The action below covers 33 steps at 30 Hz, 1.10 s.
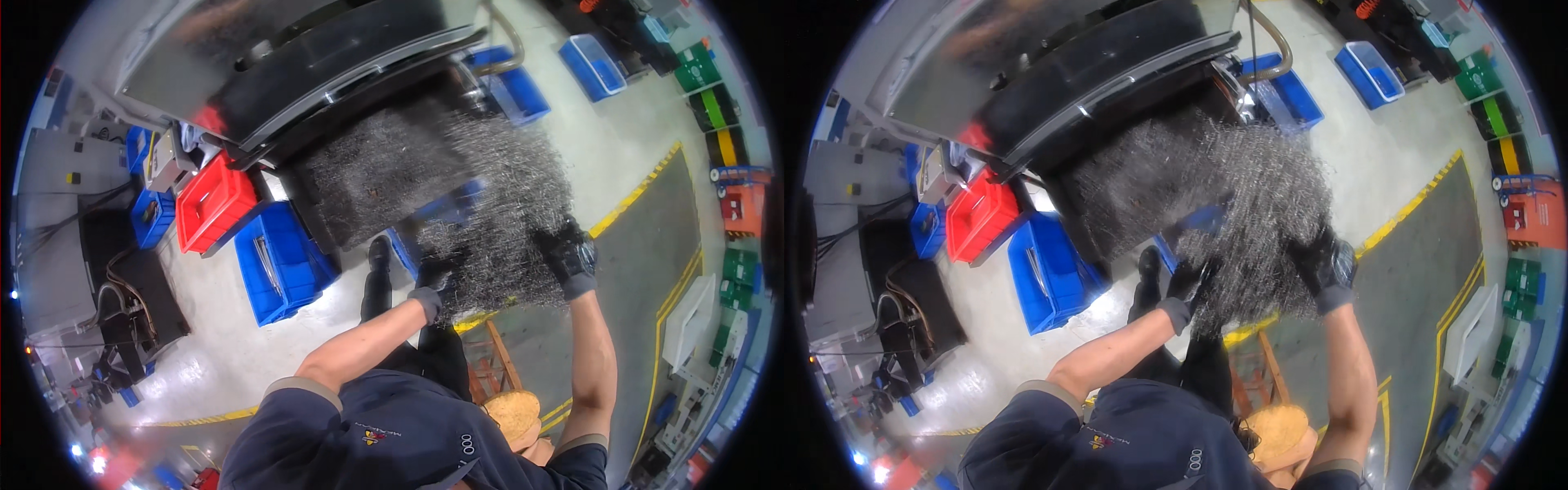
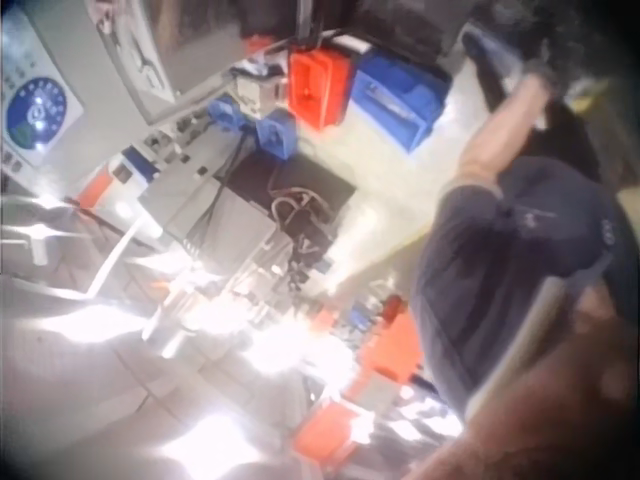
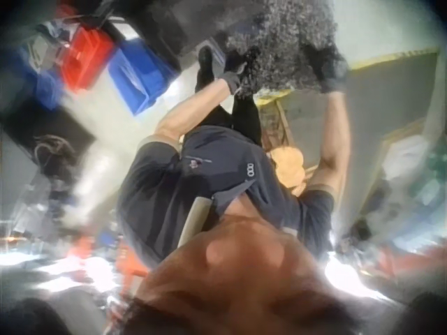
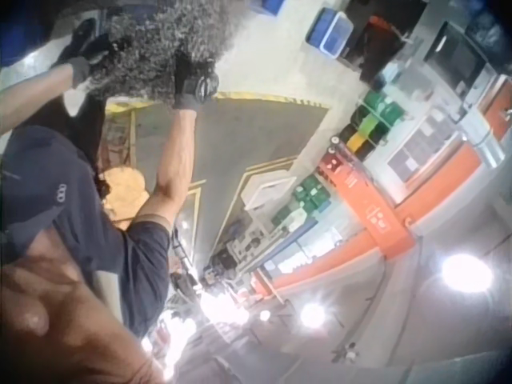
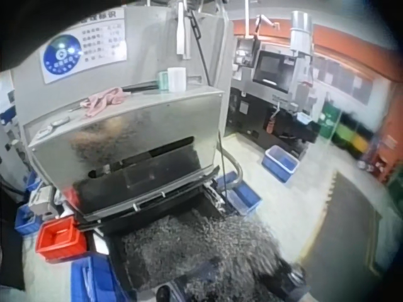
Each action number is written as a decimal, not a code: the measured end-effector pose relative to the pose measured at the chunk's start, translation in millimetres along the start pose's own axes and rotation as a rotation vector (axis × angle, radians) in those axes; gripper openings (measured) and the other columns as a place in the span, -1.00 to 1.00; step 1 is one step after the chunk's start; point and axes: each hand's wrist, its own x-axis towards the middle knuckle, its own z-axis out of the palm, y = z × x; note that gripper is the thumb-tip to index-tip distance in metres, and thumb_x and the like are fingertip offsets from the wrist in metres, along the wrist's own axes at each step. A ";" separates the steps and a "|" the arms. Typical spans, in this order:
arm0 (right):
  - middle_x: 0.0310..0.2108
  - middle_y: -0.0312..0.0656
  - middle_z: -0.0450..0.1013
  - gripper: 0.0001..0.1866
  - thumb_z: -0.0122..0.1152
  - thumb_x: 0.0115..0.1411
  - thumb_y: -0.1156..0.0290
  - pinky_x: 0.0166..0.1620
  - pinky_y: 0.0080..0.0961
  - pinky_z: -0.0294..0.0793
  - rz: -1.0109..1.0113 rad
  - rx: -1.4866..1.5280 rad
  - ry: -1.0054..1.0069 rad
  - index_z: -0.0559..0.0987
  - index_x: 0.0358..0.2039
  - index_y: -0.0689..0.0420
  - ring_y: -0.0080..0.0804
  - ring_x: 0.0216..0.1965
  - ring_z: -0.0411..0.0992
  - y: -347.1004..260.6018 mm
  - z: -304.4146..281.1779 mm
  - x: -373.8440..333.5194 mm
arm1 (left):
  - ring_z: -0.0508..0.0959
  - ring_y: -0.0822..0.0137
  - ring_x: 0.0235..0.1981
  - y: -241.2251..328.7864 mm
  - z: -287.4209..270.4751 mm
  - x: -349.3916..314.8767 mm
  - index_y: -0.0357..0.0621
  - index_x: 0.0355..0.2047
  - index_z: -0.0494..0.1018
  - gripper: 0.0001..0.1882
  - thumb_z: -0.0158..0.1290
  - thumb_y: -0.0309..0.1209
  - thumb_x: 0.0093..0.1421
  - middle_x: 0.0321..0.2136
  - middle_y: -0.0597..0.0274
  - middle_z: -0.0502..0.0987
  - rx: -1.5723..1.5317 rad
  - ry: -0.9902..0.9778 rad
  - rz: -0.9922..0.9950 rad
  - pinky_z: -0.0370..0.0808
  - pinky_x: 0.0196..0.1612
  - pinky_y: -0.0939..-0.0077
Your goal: The person organizes blue plastic bins containing metal scraps by hand, moving them within a factory production area.
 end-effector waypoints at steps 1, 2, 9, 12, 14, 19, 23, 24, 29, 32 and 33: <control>-0.30 0.00 0.47 -0.47 0.16 -0.05 -0.03 -0.24 -0.19 0.40 0.021 -0.066 0.059 0.47 -0.20 0.12 0.00 -0.29 0.42 18.3 9.2 -7.0 | 0.27 0.20 0.08 -25.4 11.1 6.0 -0.28 0.03 0.26 -0.59 -0.21 -0.29 0.23 0.05 0.01 0.28 -0.099 -0.013 0.018 0.14 0.16 0.36; -0.30 0.00 0.47 -0.47 0.16 -0.05 -0.03 -0.24 -0.19 0.40 0.035 -0.066 0.056 0.47 -0.20 0.12 0.00 -0.29 0.42 39.4 20.4 -12.0 | 0.26 0.19 0.08 -41.6 20.2 11.1 -0.27 0.02 0.27 -0.59 -0.17 -0.31 0.22 0.05 0.02 0.29 -0.193 -0.021 0.031 0.14 0.15 0.36; -0.25 -0.07 0.47 -0.55 0.20 -0.04 0.06 -0.22 -0.32 0.42 0.120 -0.006 0.047 0.51 -0.20 0.09 -0.11 -0.25 0.44 82.3 36.2 -43.6 | 0.49 0.38 -0.29 -72.3 53.6 15.2 -0.35 -0.19 0.43 -0.70 0.04 -0.65 -0.01 -0.24 0.16 0.51 -0.009 0.011 0.307 0.45 -0.21 0.49; -0.25 -0.06 0.47 -0.56 0.24 -0.06 0.10 -0.22 -0.33 0.42 0.195 0.045 0.034 0.51 -0.21 0.09 -0.10 -0.26 0.44 94.0 60.5 -43.8 | 0.39 0.31 -0.09 -93.3 54.9 26.2 -0.32 -0.04 0.31 -0.65 -0.03 -0.52 0.13 -0.05 0.16 0.38 -0.490 -0.090 -0.134 0.33 -0.01 0.49; -0.27 -0.03 0.47 -0.53 0.25 -0.08 0.09 -0.23 -0.32 0.43 0.132 0.113 0.024 0.50 -0.21 0.13 -0.09 -0.26 0.44 98.3 83.8 -36.0 | 0.40 0.30 -0.10 -112.0 48.9 36.5 -0.32 -0.04 0.30 -0.65 -0.05 -0.52 0.15 -0.06 0.16 0.39 -0.495 -0.067 -0.228 0.34 -0.02 0.50; -0.26 -0.02 0.47 -0.43 0.20 -0.10 -0.07 -0.18 -0.29 0.41 0.299 0.101 -0.224 0.50 -0.20 0.12 -0.08 -0.24 0.43 118.8 180.3 -0.1 | 0.50 0.31 -0.27 -146.3 31.9 72.9 -0.28 -0.16 0.43 -0.69 0.04 -0.49 0.04 -0.23 0.11 0.51 -0.036 -0.013 -0.189 0.43 -0.17 0.47; -0.20 0.03 0.45 -0.29 0.13 -0.12 -0.19 -0.09 -0.27 0.36 0.259 0.120 -0.405 0.47 -0.12 0.14 -0.06 -0.14 0.39 99.8 270.7 45.9 | 0.46 0.28 -0.12 -245.8 -33.8 106.2 -0.28 -0.10 0.39 -0.63 -0.01 -0.32 0.12 -0.13 0.12 0.48 0.330 -0.018 -0.100 0.38 -0.08 0.44; -0.20 0.03 0.45 -0.29 0.13 -0.12 -0.19 -0.09 -0.27 0.36 0.278 0.113 -0.423 0.47 -0.12 0.14 -0.06 -0.14 0.39 95.6 275.4 56.9 | 0.46 0.28 -0.12 -258.1 -33.5 114.5 -0.28 -0.10 0.39 -0.63 -0.01 -0.32 0.12 -0.13 0.12 0.48 0.324 -0.034 -0.122 0.38 -0.08 0.44; 0.17 0.06 0.07 -0.14 -0.03 -0.05 -0.24 0.19 -0.34 0.06 0.342 0.182 -0.834 0.24 0.12 0.16 -0.07 0.18 0.09 96.9 331.7 117.8 | 0.30 0.19 0.07 -330.9 -56.0 175.6 -0.18 0.01 0.32 -0.55 -0.18 -0.19 0.19 0.03 0.07 0.34 0.330 -0.073 -0.221 0.20 0.11 0.41; 0.09 0.00 0.23 -0.21 0.01 -0.07 -0.20 0.13 -0.33 0.16 0.409 0.049 -0.779 0.32 0.06 0.14 -0.10 0.11 0.20 143.5 363.2 128.9 | 0.28 0.21 0.09 -373.9 -20.5 205.6 -0.13 0.03 0.30 -0.55 -0.26 -0.19 0.21 0.06 0.09 0.30 0.584 -0.168 -0.177 0.17 0.13 0.43; 0.03 -0.01 0.29 -0.25 0.05 -0.10 -0.19 0.09 -0.32 0.22 0.321 0.113 -0.740 0.39 0.00 0.11 -0.09 0.06 0.25 108.9 376.5 150.6 | 0.28 0.21 0.09 -394.5 -77.9 215.5 -0.13 0.03 0.31 -0.55 -0.26 -0.19 0.21 0.06 0.09 0.30 0.315 -0.078 -0.238 0.17 0.13 0.43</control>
